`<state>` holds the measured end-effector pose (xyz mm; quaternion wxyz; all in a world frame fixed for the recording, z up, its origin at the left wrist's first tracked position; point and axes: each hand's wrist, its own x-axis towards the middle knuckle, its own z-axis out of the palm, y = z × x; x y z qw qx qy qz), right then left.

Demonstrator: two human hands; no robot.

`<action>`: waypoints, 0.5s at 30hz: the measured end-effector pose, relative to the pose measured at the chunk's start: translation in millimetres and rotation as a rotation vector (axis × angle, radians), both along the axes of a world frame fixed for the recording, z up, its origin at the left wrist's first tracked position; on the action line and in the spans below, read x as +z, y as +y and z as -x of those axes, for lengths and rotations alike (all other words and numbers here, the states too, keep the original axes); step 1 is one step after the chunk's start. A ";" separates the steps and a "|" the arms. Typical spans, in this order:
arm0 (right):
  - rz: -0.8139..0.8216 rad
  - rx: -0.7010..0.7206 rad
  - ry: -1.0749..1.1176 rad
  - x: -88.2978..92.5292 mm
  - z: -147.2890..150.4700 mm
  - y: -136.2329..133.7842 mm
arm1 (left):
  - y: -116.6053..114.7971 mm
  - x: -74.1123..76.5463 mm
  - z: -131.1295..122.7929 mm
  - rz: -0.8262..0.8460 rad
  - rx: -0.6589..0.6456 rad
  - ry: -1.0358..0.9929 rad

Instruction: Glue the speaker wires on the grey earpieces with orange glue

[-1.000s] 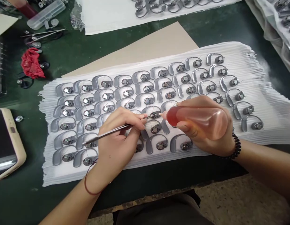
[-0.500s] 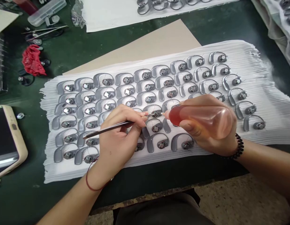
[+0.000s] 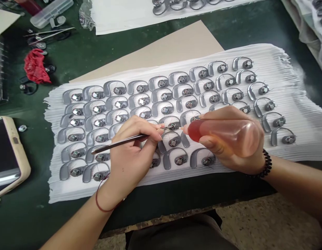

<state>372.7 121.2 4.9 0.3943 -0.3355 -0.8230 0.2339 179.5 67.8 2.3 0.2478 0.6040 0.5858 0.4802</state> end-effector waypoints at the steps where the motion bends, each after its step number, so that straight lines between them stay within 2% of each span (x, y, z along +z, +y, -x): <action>1: 0.003 -0.001 -0.001 -0.1 -0.3 -0.3 | 0.0 -0.1 0.1 0.004 0.002 0.002; 15: 0.034 -0.004 0.035 -1.3 0.7 -0.9 | 0.5 -0.4 -0.2 0.000 0.002 0.035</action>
